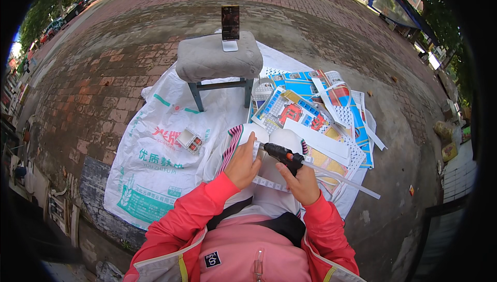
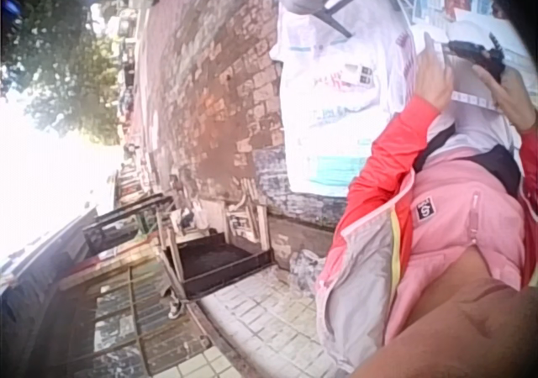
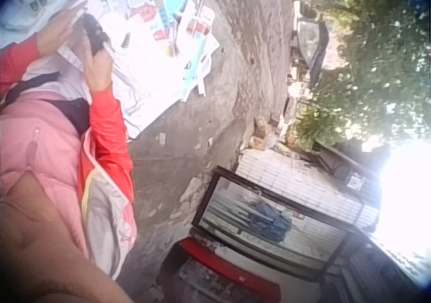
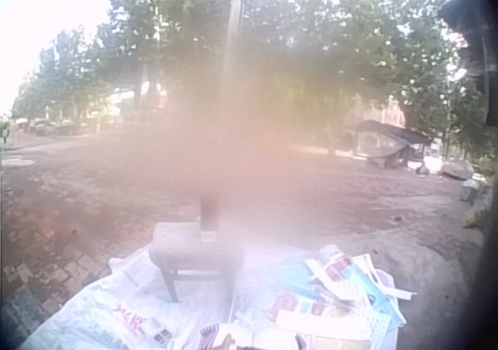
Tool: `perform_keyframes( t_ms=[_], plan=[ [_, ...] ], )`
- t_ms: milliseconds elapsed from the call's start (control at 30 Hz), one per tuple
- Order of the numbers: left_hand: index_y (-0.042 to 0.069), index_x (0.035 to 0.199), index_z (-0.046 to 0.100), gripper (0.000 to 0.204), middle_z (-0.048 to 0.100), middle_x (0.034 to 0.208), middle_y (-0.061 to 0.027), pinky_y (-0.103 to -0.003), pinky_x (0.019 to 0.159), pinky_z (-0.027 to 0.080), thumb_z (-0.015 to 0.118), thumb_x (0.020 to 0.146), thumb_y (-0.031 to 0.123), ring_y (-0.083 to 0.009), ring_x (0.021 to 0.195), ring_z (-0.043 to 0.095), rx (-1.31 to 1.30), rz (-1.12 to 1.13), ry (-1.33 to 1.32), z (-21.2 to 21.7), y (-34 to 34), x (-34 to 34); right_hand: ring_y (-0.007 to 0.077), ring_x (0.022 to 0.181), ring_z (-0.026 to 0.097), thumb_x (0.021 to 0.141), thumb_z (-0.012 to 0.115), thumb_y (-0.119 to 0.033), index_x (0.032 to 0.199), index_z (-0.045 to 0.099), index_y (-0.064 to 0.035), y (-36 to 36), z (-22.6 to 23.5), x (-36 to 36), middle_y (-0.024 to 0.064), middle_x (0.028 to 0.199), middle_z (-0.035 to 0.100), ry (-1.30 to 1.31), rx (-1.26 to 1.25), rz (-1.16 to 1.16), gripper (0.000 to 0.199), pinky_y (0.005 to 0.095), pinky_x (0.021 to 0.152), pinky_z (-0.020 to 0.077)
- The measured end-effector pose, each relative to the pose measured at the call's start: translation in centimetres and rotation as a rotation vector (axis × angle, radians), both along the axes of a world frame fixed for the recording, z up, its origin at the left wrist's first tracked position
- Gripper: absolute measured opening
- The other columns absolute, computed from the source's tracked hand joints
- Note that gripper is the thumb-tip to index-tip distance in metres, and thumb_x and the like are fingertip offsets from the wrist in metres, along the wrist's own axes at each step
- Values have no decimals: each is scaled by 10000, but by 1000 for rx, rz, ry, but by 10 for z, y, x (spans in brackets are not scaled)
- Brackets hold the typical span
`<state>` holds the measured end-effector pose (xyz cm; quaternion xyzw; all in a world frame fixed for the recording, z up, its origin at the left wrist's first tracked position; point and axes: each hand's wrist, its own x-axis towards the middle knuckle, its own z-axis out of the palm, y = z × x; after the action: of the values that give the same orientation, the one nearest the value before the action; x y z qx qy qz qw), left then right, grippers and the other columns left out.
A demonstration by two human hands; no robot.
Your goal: The person assembles a small paper model of a building using a hot glue gun. They apply glue to edges and attach printed paper panels to form walls and a roof, working on a white sheet laid on the ground.
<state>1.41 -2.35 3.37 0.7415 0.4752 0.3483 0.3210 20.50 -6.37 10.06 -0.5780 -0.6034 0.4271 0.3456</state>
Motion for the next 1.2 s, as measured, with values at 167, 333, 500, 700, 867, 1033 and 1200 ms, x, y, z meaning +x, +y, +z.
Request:
perform_keyframes(
  t_ms=[167,333,500,700,867,1033,1200],
  plan=[
    [-109,1458,188,673,472,1303,-303,-438,1031,358,518,907,93,-437,1180,462,3,-5,-4,0,0,0,318,728,577,903,651,-207,1069,597,51,-3,0,0,184,818,601,-117,61,37,312,384,678,458],
    [-111,1456,191,683,471,1309,-305,-434,1039,355,531,903,102,-437,1185,464,27,-1,-19,-3,1,1,284,713,601,893,669,-230,1034,607,47,-2,-2,2,149,787,614,-63,87,25,317,382,662,474],
    [-101,1460,193,708,467,1339,-287,-418,1064,342,561,907,145,-419,1237,453,-16,20,-40,-4,2,1,146,715,614,947,593,-320,918,638,18,2,6,21,126,932,654,435,-127,-15,342,302,650,523],
    [-63,1446,297,641,514,1325,-249,-389,1047,364,567,928,203,-378,1217,488,9,-2,-122,-7,4,0,299,1160,596,989,535,-354,985,631,-16,15,-10,7,182,1182,630,881,-359,-23,352,410,995,476],
    [-23,1309,538,396,633,1177,-187,-356,987,407,497,979,193,-299,1103,574,-110,14,-426,-2,16,4,314,1157,596,1003,522,-317,1047,610,-42,20,-27,-6,65,997,649,997,-327,-143,292,429,987,477],
    [16,1202,641,312,682,1044,-88,-288,870,455,505,1003,214,-158,957,606,-129,0,-459,1,19,8,334,1147,595,1005,516,-307,1099,581,-47,23,-30,-7,71,967,646,1125,-284,-92,284,475,1003,467],
    [10,1168,653,279,681,1024,-53,-244,838,468,556,987,198,-102,939,609,-318,40,-574,-4,20,11,343,1139,593,1002,518,-299,1065,583,-39,20,-30,-10,78,973,641,1161,-304,-97,276,491,1019,454]
  ],
)
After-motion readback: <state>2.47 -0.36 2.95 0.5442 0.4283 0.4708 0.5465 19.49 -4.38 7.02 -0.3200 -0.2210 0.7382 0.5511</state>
